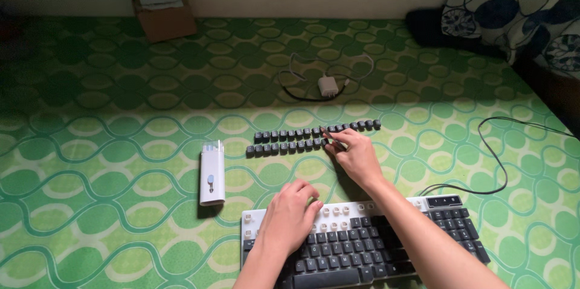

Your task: The person uses a metal keycap puller to remove black keycaps from a white mechanical keyboard. They place the removed keycaps in a neat row on the green patterned floor mat next to the keyboard.

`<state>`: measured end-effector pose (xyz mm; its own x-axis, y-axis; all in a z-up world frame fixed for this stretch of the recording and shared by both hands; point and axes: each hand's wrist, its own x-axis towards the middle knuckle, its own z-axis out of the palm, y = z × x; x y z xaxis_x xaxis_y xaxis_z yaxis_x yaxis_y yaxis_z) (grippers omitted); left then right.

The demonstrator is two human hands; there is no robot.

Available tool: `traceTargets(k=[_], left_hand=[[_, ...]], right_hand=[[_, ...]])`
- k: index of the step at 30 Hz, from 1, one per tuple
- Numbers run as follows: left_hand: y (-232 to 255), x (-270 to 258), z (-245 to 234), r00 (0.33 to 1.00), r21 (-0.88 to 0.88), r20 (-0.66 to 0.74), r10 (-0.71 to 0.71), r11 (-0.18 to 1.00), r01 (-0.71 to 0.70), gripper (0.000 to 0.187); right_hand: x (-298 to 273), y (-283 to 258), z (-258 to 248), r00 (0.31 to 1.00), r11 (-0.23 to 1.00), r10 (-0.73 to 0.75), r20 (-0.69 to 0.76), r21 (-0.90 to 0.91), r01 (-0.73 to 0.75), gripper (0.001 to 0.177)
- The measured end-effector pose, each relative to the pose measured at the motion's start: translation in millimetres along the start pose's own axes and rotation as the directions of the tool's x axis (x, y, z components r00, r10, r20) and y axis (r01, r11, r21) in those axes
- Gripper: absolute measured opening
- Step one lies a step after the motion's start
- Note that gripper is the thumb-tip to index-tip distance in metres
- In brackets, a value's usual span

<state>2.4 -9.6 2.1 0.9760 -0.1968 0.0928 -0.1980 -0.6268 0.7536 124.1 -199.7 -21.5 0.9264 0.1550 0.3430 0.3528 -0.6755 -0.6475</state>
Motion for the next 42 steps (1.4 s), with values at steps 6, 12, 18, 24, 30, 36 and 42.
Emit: traceTargets(k=[6,12,18,24,30,36,42], left_hand=[[-1,0,1,1.000,0.000,0.008,-0.009,1.000,0.009,0.015],[-2,0,0,1.000,-0.013,0.010,-0.005,1.000,0.005,0.015],[-1,0,1,1.000,0.003,0.017,-0.019,1.000,0.019,0.015],[-3,0,2,1.000,0.019,0.014,-0.001,1.000,0.001,0.016],[-1,-5,13,0.990,0.154,0.014,0.137,0.978,-0.137,0.025],[23,-18,33,0.951,0.245,0.015,0.309,0.921,-0.303,0.055],[23,-20,29,0.971,0.205,0.074,0.229,0.949,-0.239,0.040]], right_hand=[[-2,-1,3,0.998,0.999,-0.035,-0.054,-0.025,0.034,0.029],[-3,-8,2,0.999,0.998,-0.003,-0.045,-0.064,0.001,0.031],[-3,-13,1,0.998,0.995,0.042,-0.042,-0.091,-0.046,0.033],[-5,-13,-1,0.999,0.998,0.018,-0.049,-0.064,-0.021,0.035],[-11,-11,-9,0.978,0.971,0.131,-0.162,0.221,-0.093,0.024],[-45,-24,-51,0.935,0.931,0.287,-0.208,0.292,-0.221,0.035],[-81,-64,-94,0.919,0.850,0.388,0.074,0.356,-0.388,0.022]])
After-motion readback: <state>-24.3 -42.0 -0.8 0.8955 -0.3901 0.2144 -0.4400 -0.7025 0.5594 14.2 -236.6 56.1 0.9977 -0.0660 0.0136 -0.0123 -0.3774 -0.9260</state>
